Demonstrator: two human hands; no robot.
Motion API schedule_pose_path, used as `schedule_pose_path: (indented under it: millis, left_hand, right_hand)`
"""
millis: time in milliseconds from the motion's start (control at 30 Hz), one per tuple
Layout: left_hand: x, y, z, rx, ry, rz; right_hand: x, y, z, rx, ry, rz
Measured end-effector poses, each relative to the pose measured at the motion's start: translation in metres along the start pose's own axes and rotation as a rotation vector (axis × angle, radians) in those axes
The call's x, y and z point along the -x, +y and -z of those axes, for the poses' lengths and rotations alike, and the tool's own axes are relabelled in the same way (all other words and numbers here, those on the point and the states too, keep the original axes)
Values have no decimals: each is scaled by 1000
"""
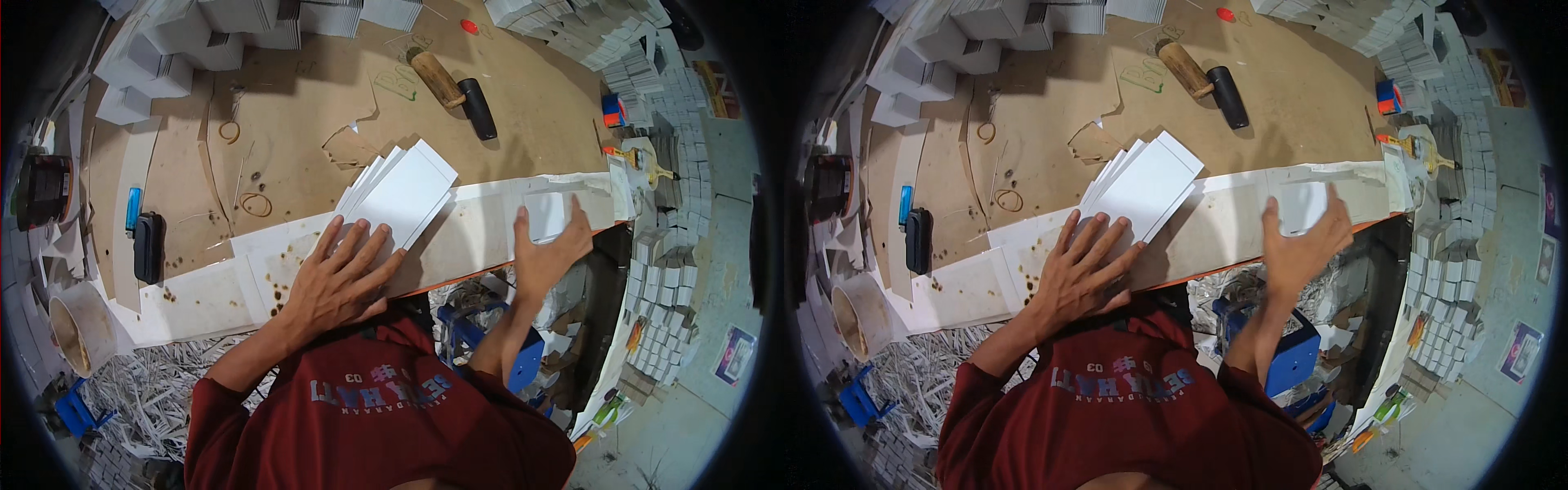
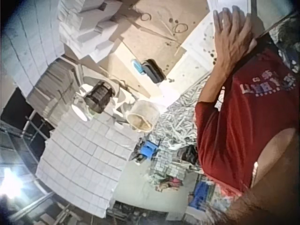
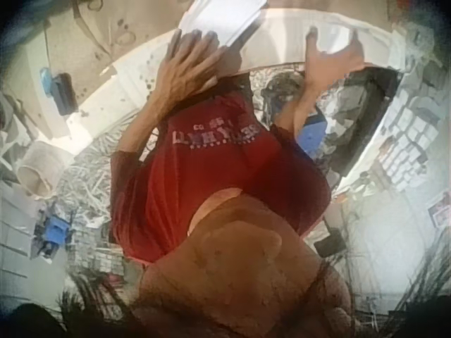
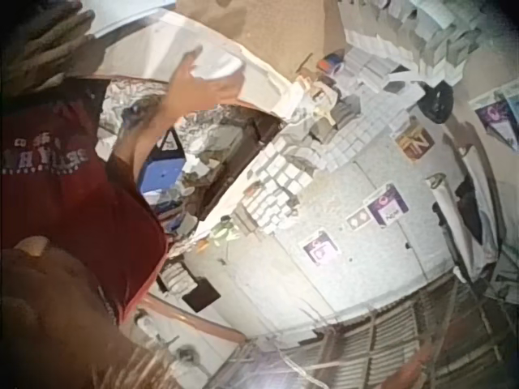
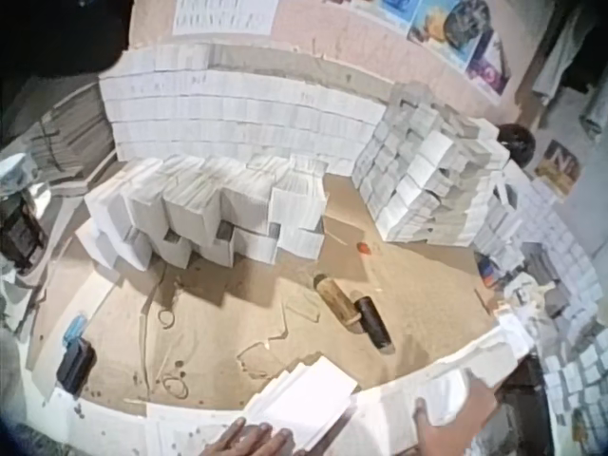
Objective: Applying glue with a brush to the edges of stacked paper strips and then organizing the pads.
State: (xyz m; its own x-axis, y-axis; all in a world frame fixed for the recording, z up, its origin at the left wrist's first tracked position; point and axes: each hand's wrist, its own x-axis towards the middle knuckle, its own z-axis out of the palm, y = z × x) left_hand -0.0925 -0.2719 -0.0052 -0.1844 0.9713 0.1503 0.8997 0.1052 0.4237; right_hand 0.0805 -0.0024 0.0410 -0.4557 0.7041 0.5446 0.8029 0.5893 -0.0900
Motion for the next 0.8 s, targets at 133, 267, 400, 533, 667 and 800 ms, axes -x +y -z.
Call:
schedule_pose_path:
  millis: [133, 267, 400, 533, 667, 800]
  left_hand:
    - [-4, 3, 1, -27, 22, 39]
    - [-15, 7, 21, -2, -37, 66]
    - [-20, -2, 10, 47, -78, 67]
    - [-26, 3, 16, -2, -34, 22]
    - [-7, -9, -18, -32, 123, -83]
    - [-28, 7, 14, -100, -45, 5]
  right_hand:
    - [20, 68, -23, -135, -159, -13]
    - [18, 79, -21, -313, -193, -4]
    - [8, 60, -3, -413, 51, -328]
    - [-1, -12, 30, -313, 276, 339]
    - [17, -85, 32, -1265, -398, -297]
    - [3, -70, -1, -1330, -834, -728]
